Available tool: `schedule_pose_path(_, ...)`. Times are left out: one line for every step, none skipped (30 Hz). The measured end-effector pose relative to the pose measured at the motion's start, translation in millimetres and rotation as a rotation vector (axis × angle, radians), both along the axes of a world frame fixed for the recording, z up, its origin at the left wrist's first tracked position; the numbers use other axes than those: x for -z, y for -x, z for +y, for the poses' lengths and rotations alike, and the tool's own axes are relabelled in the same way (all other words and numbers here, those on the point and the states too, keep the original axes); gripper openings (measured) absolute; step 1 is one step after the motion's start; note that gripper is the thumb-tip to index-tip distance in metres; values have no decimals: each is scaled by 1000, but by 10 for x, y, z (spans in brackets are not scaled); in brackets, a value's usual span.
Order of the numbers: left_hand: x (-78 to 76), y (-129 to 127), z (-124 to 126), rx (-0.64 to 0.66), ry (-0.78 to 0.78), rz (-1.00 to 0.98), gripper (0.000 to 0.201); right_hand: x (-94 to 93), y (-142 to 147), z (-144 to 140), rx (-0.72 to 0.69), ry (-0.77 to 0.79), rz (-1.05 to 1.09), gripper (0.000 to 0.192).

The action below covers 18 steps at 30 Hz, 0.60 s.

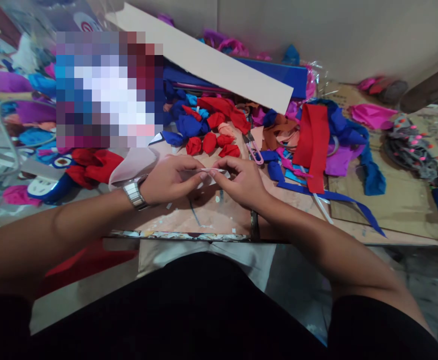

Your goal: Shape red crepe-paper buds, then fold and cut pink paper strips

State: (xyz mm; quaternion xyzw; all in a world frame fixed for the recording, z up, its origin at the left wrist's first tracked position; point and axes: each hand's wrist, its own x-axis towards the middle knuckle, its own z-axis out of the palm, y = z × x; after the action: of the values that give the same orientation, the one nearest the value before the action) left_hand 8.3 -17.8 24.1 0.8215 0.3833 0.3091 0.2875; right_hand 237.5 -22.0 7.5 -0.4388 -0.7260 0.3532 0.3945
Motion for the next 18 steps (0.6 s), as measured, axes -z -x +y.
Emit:
schedule_pose_path(-1,-2,-3,-3,-19,0,34,-1,0,-1,2,-8,-11,28)
schedule_pose_path(0,-4,-5,-9,-36,-4,34,-3,0,-3,2,-16,-23,27)
schedule_pose_path(3,-5,-5,-15,-46,-9,34,-6,0,-6,1,-29,-34,25)
schedule_pose_path(7,-6,-3,-20,-47,-15,35,-11,1,-8,-1,-46,-46,23)
schedule_pose_path(12,-7,0,-23,-43,-21,35,-17,2,-11,-6,-67,-59,21)
schedule_pose_path(18,-7,4,-23,-37,-28,35,-26,4,-13,-13,-92,-71,19)
schedule_pose_path(22,-7,8,-19,-32,-36,35,-35,5,-15,-18,-119,-79,18)
schedule_pose_path(25,-6,12,-11,-27,-44,34,-44,6,-16,-23,-142,-86,17)
schedule_pose_path(26,-6,14,-1,-25,-52,34,-51,6,-17,-28,-160,-90,17)
schedule_pose_path(25,-5,14,7,-26,-58,34,-55,5,-19,-31,-170,-93,16)
schedule_pose_path(23,-4,13,12,-27,-62,33,-57,3,-21,-33,-171,-95,16)
schedule_pose_path(19,-3,10,15,-29,-61,33,-55,1,-23,-33,-169,-95,16)
schedule_pose_path(15,-2,6,14,-30,-56,33,-51,-1,-25,-35,-162,-93,16)
schedule_pose_path(12,-1,2,12,-33,-49,33,-45,-3,-27,-35,-154,-89,17)
schedule_pose_path(9,0,-1,7,-36,-42,33,-37,-4,-28,-33,-144,-84,17)
schedule_pose_path(8,1,-3,2,-37,-34,33,-30,-5,-29,-31,-132,-79,18)
schedule_pose_path(7,2,-3,-3,-37,-26,33,-24,-5,-29,-24,-120,-75,19)
schedule_pose_path(8,3,-2,-8,-35,-20,33,-19,-5,-28,-17,-107,-73,20)
